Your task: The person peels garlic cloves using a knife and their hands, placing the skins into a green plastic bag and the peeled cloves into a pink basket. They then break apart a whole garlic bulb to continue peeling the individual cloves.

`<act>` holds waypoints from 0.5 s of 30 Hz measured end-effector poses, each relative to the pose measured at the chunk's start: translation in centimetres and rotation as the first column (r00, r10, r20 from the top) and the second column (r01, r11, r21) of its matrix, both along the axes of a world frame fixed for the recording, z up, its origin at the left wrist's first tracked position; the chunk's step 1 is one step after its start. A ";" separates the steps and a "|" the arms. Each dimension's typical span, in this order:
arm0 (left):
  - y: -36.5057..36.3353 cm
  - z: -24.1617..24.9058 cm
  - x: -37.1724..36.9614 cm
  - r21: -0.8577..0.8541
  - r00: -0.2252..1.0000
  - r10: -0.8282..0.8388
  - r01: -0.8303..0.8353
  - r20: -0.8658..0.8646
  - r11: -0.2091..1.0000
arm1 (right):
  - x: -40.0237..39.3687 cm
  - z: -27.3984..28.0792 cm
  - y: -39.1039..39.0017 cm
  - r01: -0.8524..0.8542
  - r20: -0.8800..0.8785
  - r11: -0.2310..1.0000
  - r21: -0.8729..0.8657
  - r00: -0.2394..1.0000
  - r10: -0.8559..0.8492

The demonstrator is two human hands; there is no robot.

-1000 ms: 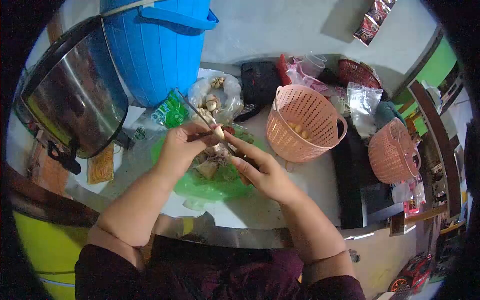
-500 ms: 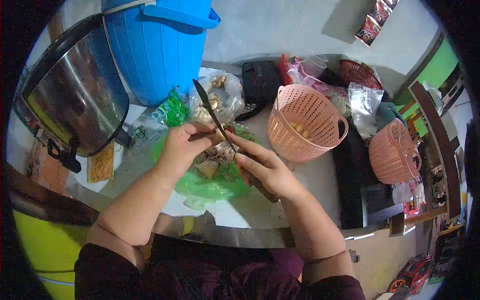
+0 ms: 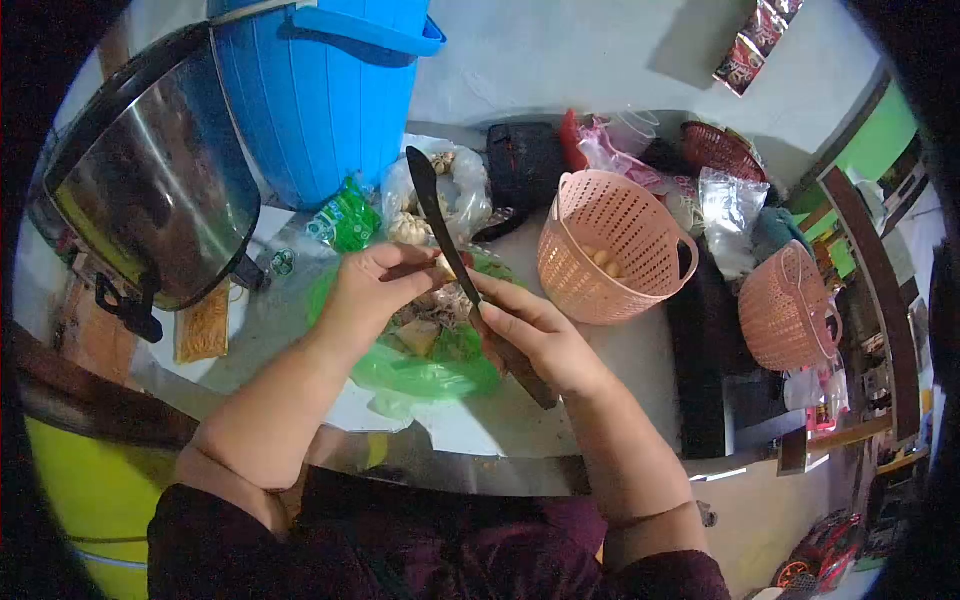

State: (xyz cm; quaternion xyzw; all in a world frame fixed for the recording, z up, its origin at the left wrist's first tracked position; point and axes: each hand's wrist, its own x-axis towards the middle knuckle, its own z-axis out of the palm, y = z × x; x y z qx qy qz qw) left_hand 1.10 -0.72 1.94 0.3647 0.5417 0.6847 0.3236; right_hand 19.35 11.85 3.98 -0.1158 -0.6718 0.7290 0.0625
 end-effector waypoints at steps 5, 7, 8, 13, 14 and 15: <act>0.1 -0.8 -0.2 0.034 0.999 -0.008 0.007 0.053 0.999 | 0.0 0.0 -0.1 0.011 -0.006 1.000 0.020 1.000 -0.011; 0.1 -0.8 -0.2 0.015 0.999 -0.009 0.008 0.049 1.000 | 0.0 0.0 -0.1 0.013 0.006 0.999 0.042 1.000 -0.013; 0.1 -0.8 -0.2 0.005 0.999 -0.009 0.008 0.047 1.000 | 0.0 0.4 -0.4 0.061 0.041 0.997 0.057 0.997 -0.063; 0.1 -0.6 0.0 0.016 0.999 0.001 -0.002 0.043 1.000 | 0.0 -0.2 -0.2 0.032 -0.007 0.999 0.005 0.999 -0.032; 0.1 -0.7 -0.1 0.020 0.999 -0.007 0.006 0.046 1.000 | 0.0 -0.2 -0.1 0.025 -0.008 1.000 0.012 1.000 -0.025; 0.2 -0.8 -0.1 0.013 1.000 -0.001 0.000 0.031 1.000 | 0.0 0.0 -0.2 0.037 -0.001 0.999 0.024 0.999 -0.037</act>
